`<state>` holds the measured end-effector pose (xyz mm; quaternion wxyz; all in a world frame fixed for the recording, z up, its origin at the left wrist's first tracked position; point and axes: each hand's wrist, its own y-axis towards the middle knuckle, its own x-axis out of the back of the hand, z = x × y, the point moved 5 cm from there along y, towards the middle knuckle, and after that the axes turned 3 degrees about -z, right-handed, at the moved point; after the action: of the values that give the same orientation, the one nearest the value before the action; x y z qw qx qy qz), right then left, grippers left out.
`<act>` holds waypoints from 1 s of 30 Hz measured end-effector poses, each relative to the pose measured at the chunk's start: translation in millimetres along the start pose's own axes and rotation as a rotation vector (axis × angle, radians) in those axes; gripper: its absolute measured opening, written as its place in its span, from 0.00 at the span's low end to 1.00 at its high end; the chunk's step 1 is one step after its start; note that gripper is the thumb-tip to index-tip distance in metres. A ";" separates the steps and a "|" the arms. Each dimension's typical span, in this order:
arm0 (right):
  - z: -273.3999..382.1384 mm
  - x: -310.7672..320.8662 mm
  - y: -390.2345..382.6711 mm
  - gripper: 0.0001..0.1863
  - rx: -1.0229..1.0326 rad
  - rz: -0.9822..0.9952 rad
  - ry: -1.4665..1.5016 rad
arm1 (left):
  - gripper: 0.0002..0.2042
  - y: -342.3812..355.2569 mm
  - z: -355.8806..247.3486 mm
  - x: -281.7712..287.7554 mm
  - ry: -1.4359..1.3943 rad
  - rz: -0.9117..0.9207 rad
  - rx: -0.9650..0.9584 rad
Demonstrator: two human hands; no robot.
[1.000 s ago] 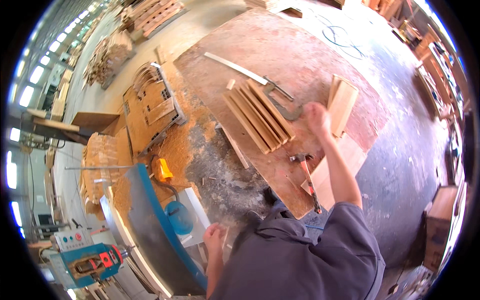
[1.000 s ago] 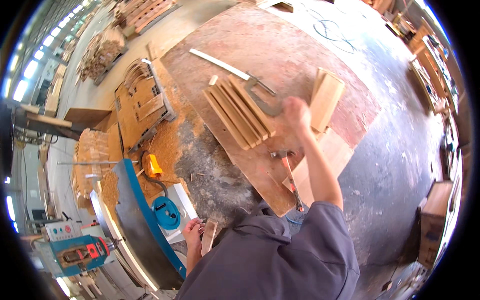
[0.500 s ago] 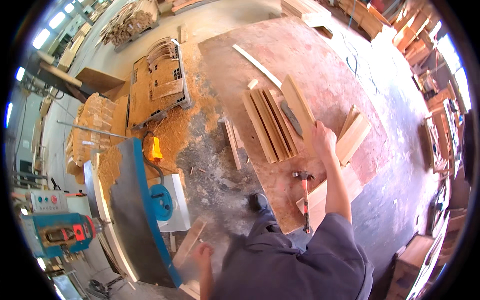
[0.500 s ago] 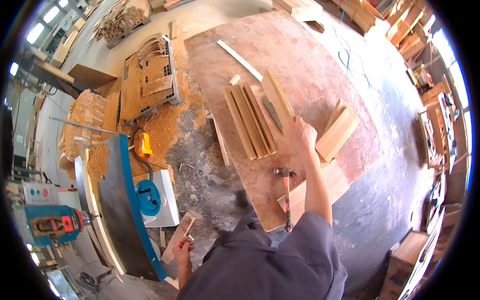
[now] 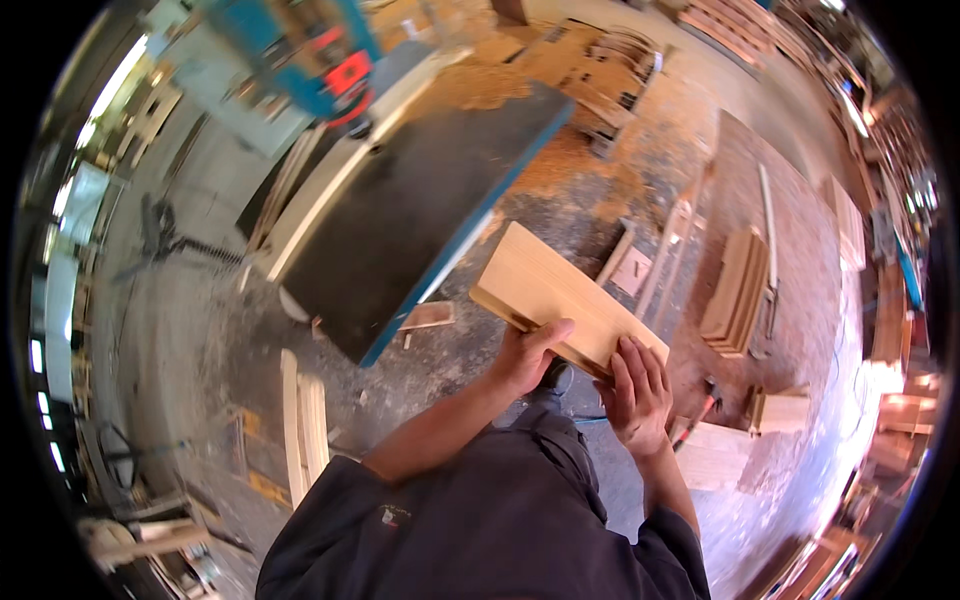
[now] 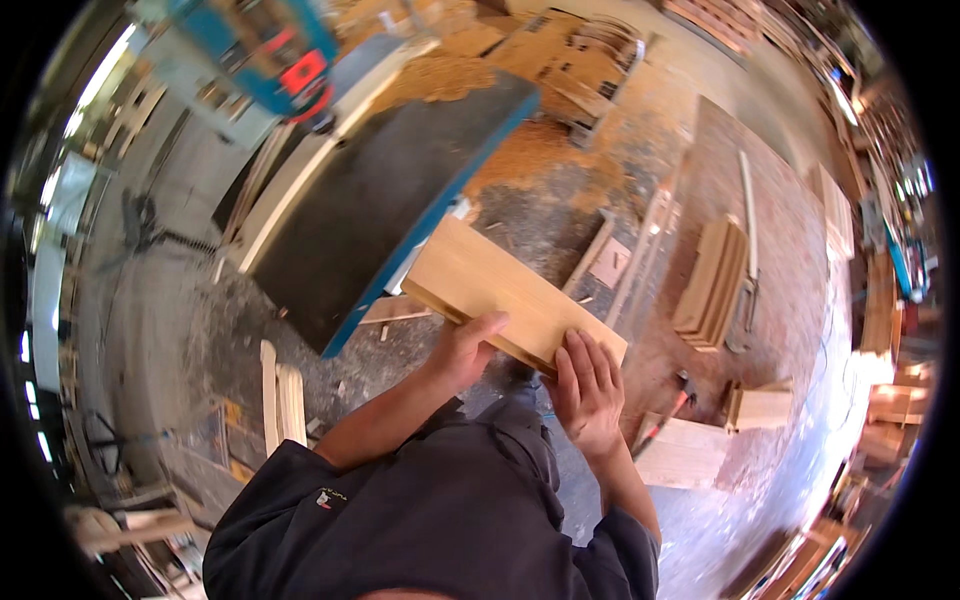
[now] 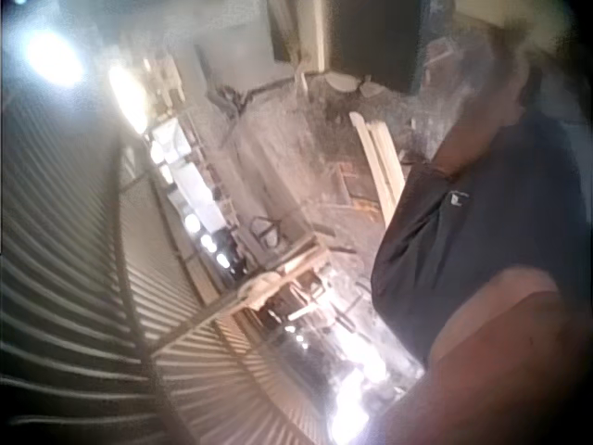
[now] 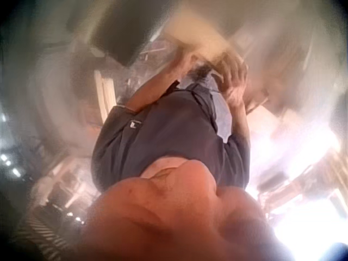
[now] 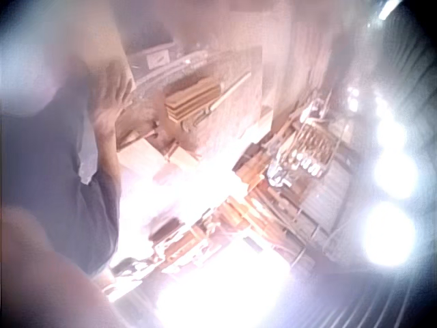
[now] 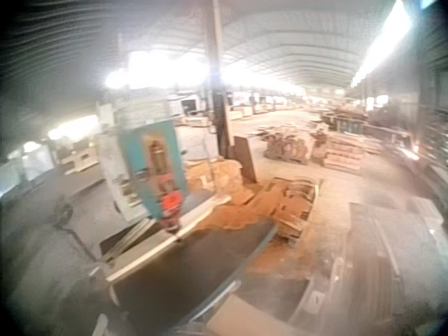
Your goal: The person uses a stationary spindle moulder to shape the edges of multiple small wooden planks. They repeatedly pick up planks from a stack, feed them through the machine, and place the finished pieces back onto the stack.
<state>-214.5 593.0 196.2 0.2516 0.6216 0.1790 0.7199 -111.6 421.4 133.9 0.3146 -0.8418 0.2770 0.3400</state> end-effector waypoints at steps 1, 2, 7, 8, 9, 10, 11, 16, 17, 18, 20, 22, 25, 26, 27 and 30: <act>19.5 -6.7 13.4 0.35 -0.061 0.076 0.043 | 0.28 -9.8 -14.3 26.5 0.004 0.014 -0.058; 40.2 -17.0 27.1 0.38 -0.123 0.155 0.082 | 0.29 -20.0 -28.6 53.4 0.012 0.027 -0.115; 143.5 -86.1 87.8 0.44 -0.088 0.165 0.179 | 0.23 -65.9 -101.2 122.2 -0.225 -0.039 -0.192; 161.8 -100.4 96.6 0.43 -0.058 0.153 0.205 | 0.22 -71.0 -111.6 135.8 -0.241 -0.047 -0.196; 177.6 -118.7 103.2 0.42 -0.036 0.136 0.224 | 0.20 -74.0 -122.9 148.6 -0.253 -0.047 -0.193; 191.4 -135.1 110.1 0.41 -0.014 0.120 0.247 | 0.19 -73.6 -130.0 166.4 -0.202 -0.058 -0.155; 201.1 -148.0 120.1 0.37 0.008 0.118 0.262 | 0.19 -68.7 -135.7 187.1 -0.149 -0.069 -0.115; 199.4 -236.3 155.2 0.33 -0.078 0.200 0.194 | 0.15 -62.7 -184.3 257.9 0.539 -0.265 -0.031; 199.2 -248.7 166.1 0.33 -0.074 0.201 0.162 | 0.13 -58.8 -202.4 270.6 0.674 -0.321 -0.182; 199.1 -263.9 176.2 0.32 -0.075 0.201 0.135 | 0.12 -56.1 -222.8 282.5 0.813 -0.378 -0.331; 199.2 -293.4 194.9 0.32 -0.088 0.192 0.135 | 0.11 -53.0 -265.5 307.0 1.066 -0.497 -0.598; 203.8 -323.2 212.5 0.32 -0.120 0.207 0.138 | 0.09 -46.1 -318.0 332.6 1.292 -0.614 -0.832; 215.3 -350.3 229.3 0.33 -0.154 0.239 0.146 | 0.11 -28.6 -395.9 363.8 1.610 -0.770 -0.947; 221.6 -353.4 232.9 0.33 -0.144 0.230 0.156 | 0.11 -21.5 -419.9 375.4 1.697 -0.787 -0.951; 224.8 -352.7 235.9 0.33 -0.134 0.220 0.154 | 0.12 -11.1 -442.2 381.7 1.776 -0.798 -0.956; 226.0 -356.1 238.5 0.33 -0.155 0.209 0.152 | 0.12 39.4 -491.5 398.4 1.949 -0.885 -0.977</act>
<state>10.6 179.3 82.5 0.2083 0.5594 0.0759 0.7987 302.4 -57.7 103.5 -0.2958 -0.8002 -0.0757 -0.5162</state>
